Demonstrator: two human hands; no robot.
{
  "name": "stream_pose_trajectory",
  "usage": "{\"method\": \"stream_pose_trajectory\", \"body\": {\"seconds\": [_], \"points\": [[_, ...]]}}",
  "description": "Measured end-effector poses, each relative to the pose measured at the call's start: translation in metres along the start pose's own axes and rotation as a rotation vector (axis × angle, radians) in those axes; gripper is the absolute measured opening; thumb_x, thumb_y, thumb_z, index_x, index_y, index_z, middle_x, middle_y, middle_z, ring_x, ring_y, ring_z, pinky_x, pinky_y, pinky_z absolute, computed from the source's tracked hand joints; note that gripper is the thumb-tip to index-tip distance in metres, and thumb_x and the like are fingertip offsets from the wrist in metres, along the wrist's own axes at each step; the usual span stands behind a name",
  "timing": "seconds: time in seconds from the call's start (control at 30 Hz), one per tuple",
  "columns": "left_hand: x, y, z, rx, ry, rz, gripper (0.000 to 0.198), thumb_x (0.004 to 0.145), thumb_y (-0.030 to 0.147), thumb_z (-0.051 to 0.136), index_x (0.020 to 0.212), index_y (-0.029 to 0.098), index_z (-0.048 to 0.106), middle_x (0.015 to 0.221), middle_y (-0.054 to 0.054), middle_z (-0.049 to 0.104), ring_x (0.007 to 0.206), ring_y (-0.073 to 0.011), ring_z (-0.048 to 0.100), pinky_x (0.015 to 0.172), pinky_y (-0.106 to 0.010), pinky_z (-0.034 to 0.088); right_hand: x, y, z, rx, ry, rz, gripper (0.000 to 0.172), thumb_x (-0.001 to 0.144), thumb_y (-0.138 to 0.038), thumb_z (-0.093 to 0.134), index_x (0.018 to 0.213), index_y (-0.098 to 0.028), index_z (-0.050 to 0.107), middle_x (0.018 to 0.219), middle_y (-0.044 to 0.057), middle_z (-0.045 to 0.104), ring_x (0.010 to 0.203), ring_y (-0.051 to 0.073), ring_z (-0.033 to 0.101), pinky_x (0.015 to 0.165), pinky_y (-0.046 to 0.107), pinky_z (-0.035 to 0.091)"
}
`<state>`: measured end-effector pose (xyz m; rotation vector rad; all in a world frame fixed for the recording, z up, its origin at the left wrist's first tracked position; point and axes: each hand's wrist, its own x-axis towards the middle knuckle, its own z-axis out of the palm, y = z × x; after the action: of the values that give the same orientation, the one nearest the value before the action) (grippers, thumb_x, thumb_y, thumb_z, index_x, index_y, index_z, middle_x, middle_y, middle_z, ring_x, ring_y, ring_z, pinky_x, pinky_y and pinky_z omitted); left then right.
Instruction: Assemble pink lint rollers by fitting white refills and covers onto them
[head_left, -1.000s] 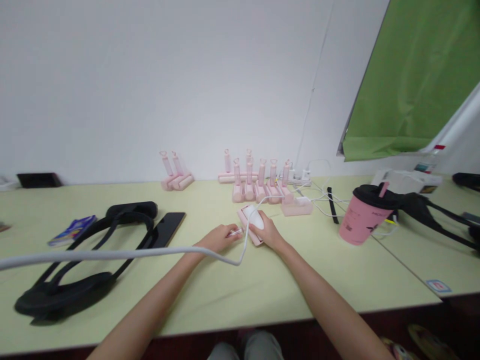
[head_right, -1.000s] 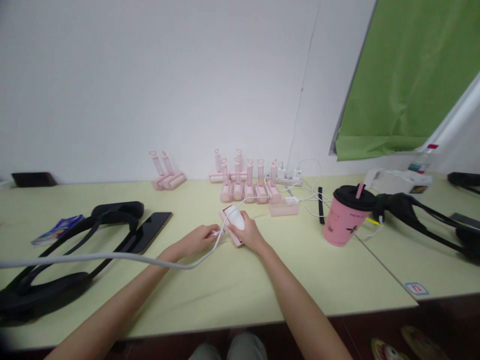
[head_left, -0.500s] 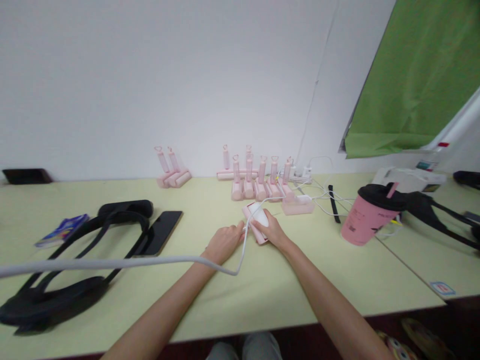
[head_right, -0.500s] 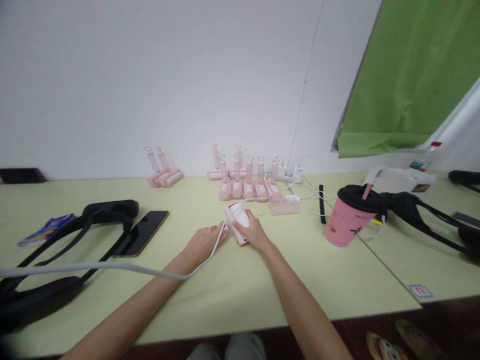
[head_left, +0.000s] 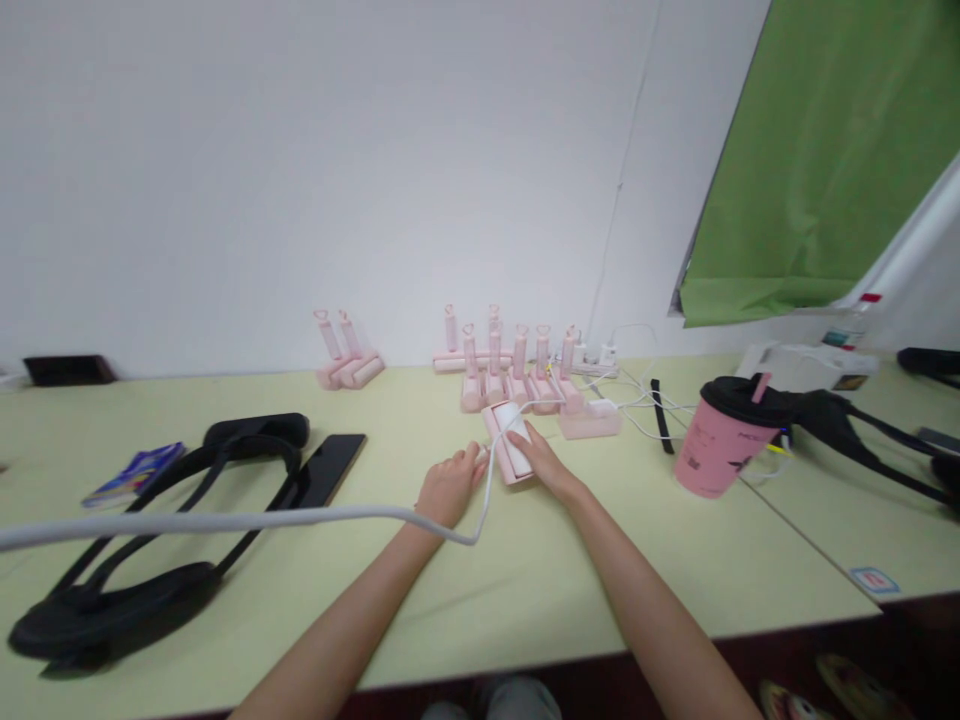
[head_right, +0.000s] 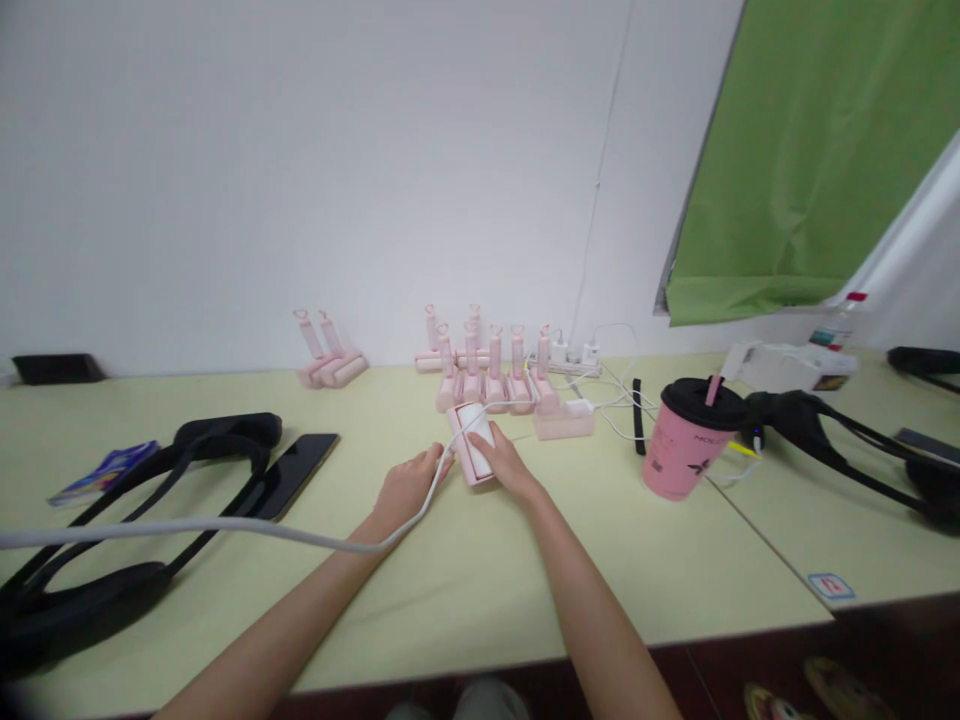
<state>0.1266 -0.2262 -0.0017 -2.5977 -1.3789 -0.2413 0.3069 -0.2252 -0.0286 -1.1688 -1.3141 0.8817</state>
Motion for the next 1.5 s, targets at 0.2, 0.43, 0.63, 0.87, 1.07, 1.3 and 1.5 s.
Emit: {"method": "stream_pose_trajectory", "body": {"seconds": [0.2,0.43,0.63,0.87,1.07,1.3,1.5], "points": [[-0.001,-0.002,0.011,0.029,0.021,0.087,0.033,0.093,0.038,0.026,0.105,0.018,0.049,0.086,-0.009,0.062,0.072,-0.017,0.063,0.064,-0.026,0.046,0.0,-0.003,-0.016,0.02,-0.115,0.091,0.048,0.063,-0.04,0.069,0.103,-0.017,0.057,0.1,0.004,0.063,0.091,0.02,0.058,0.079,0.032,0.045],[-0.002,0.001,0.01,0.008,0.004,0.204,0.036,0.093,0.039,0.024,0.106,0.017,0.049,0.083,-0.009,0.062,0.073,-0.0174,0.063,0.064,-0.027,0.046,-0.004,-0.014,-0.033,-0.047,-0.189,0.164,0.057,0.057,-0.03,0.074,0.109,-0.016,0.054,0.099,0.005,0.063,0.088,0.019,0.059,0.073,0.03,0.047],[-0.003,0.001,0.008,0.036,0.015,0.202,0.035,0.092,0.04,0.026,0.106,0.018,0.05,0.08,-0.008,0.061,0.071,-0.017,0.062,0.064,-0.026,0.045,-0.005,-0.013,-0.032,-0.077,-0.202,0.163,0.06,0.056,-0.032,0.075,0.109,-0.016,0.052,0.093,0.004,0.063,0.081,0.018,0.059,0.067,0.028,0.047],[-0.009,-0.001,0.007,0.018,0.021,0.223,0.037,0.093,0.04,0.023,0.103,0.018,0.05,0.08,-0.008,0.061,0.07,-0.0183,0.062,0.062,-0.027,0.045,-0.007,-0.011,-0.025,-0.074,-0.158,0.194,0.06,0.054,-0.032,0.076,0.106,-0.016,0.05,0.082,0.002,0.063,0.07,0.016,0.059,0.057,0.024,0.045],[-0.009,0.002,0.008,-0.001,-0.027,0.159,0.039,0.093,0.042,0.02,0.1,0.017,0.049,0.08,-0.009,0.063,0.068,-0.0198,0.063,0.06,-0.028,0.045,-0.01,-0.012,-0.018,-0.055,-0.133,0.16,0.058,0.056,-0.032,0.075,0.105,-0.018,0.048,0.079,0.001,0.063,0.069,0.016,0.059,0.057,0.025,0.046],[-0.009,0.007,0.0,-0.023,-0.062,0.112,0.04,0.092,0.044,0.023,0.103,0.015,0.047,0.08,-0.011,0.064,0.072,-0.0201,0.064,0.063,-0.027,0.044,-0.014,-0.017,-0.013,-0.054,-0.072,0.133,0.055,0.053,-0.036,0.075,0.098,-0.017,0.049,0.08,0.002,0.062,0.071,0.017,0.058,0.061,0.027,0.046],[-0.009,0.006,-0.002,-0.068,-0.096,0.148,0.044,0.091,0.048,0.025,0.103,0.014,0.049,0.077,-0.011,0.064,0.073,-0.0219,0.063,0.065,-0.029,0.043,-0.017,-0.02,-0.014,-0.146,-0.045,0.109,0.056,0.05,-0.037,0.075,0.097,-0.017,0.05,0.082,0.001,0.06,0.073,0.016,0.057,0.062,0.027,0.046]]}}
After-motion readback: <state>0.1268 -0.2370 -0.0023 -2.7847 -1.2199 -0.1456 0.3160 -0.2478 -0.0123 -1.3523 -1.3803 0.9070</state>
